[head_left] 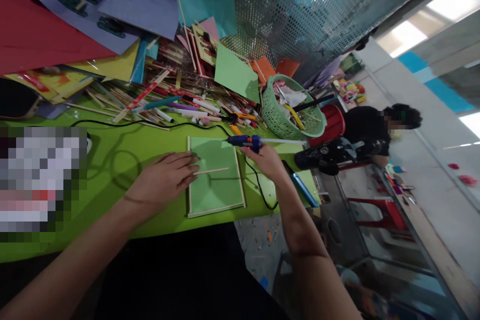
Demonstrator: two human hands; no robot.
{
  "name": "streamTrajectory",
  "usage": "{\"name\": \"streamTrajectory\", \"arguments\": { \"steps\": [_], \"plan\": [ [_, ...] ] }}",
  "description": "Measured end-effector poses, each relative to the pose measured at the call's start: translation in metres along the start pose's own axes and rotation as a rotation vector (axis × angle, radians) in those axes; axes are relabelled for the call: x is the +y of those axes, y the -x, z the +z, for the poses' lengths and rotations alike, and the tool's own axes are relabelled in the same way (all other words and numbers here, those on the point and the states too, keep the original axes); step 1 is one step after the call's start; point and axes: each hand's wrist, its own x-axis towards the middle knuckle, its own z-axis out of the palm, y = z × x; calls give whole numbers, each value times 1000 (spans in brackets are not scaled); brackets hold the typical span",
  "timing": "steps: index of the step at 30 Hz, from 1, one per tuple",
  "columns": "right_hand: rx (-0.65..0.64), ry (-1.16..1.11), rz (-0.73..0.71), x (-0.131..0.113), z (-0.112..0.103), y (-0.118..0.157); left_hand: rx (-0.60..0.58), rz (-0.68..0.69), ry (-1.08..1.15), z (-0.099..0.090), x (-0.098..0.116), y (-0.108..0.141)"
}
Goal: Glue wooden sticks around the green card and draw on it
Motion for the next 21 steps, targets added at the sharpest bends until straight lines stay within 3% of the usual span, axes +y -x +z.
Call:
{"name": "streamTrajectory", "arguments": {
  "steps": [5, 11, 16, 21],
  "plan": [
    [-13, 1, 9, -6, 0, -1, -26, -13, 16, 0, 1, 0],
    [6, -3, 41, 7, -8, 1, -63, -17, 23, -4, 3, -2],
    [18, -109, 58, 15, -12, 2, -40, -18, 27, -5, 2, -2],
    [6, -74, 55, 12, -13, 3, -29, -13, 49, -4, 1, -2]
  ]
}}
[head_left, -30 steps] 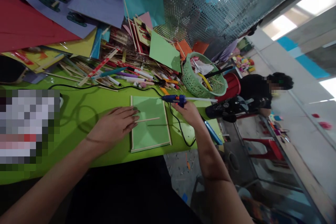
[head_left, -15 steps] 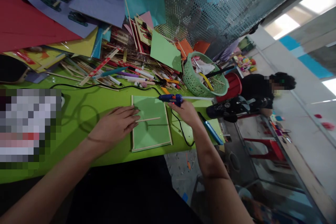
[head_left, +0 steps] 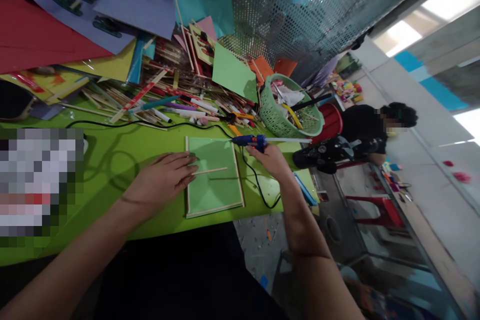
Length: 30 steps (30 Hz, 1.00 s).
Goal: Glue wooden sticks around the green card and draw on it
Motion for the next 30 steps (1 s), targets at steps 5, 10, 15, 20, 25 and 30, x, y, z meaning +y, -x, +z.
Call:
{"name": "streamTrajectory", "arguments": {
  "steps": [5, 10, 15, 20, 25, 30],
  "plan": [
    [10, 66, 11, -1, 1, 1, 21, 21, -39, 4, -3, 0],
    [9, 151, 9, -4, 2, 1, -6, 26, -55, 3, -3, 0],
    [1, 212, 14, -6, 1, 2, -11, 12, -27, 1, -1, 1],
    [-15, 189, 10, -9, 3, 2, 5, 23, -68, 3, -2, 1],
    [-18, 134, -6, -16, 9, 0, 33, 46, -59, 5, -3, 2],
    [-29, 138, 1, -19, 9, -1, 36, 30, -13, 4, -1, 2]
  ]
}}
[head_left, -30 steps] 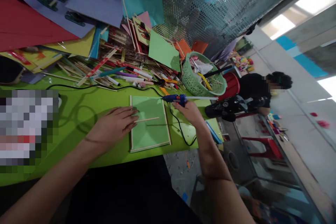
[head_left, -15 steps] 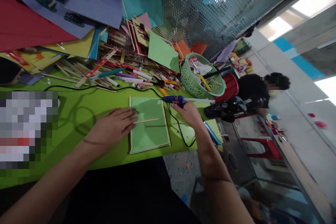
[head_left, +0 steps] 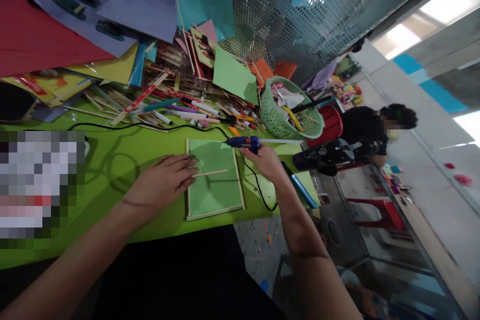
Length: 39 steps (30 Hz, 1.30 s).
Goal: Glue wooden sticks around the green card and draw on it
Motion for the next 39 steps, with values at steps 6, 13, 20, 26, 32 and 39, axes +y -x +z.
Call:
{"name": "streamTrajectory", "arguments": {
  "steps": [6, 13, 20, 26, 32, 39],
  "plan": [
    [0, 78, 18, 5, -6, 1, -22, -8, 16, -1, -1, 0],
    [5, 210, 17, -1, -10, 4, -15, -26, 17, 2, -1, 1],
    [9, 295, 0, -2, -13, 5, -57, -27, -26, -2, 1, -1],
    [12, 255, -30, -2, -13, 7, -41, -26, -40, -3, 2, -1],
    [29, 278, -18, -1, -12, 7, -68, -36, -19, -2, 0, -1],
    [37, 271, -26, -1, -12, 8, -44, -26, -8, 1, -2, 0]
  ]
}}
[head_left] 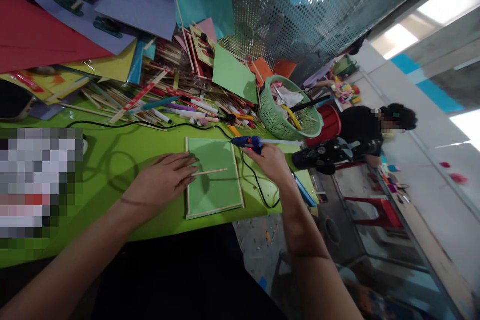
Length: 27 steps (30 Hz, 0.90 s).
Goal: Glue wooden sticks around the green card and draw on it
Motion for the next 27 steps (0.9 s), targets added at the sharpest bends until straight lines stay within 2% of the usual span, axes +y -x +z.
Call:
{"name": "streamTrajectory", "arguments": {
  "steps": [10, 21, 27],
  "plan": [
    [-26, -50, 12, -7, 2, -2, -27, -14, 16, 0, -1, 0],
    [-35, -98, 14, -5, 4, -3, 30, 7, 2, 2, 0, 1],
    [-14, -222, -13, -12, 8, -5, -5, -1, 7, -2, 2, 0]
  ]
}}
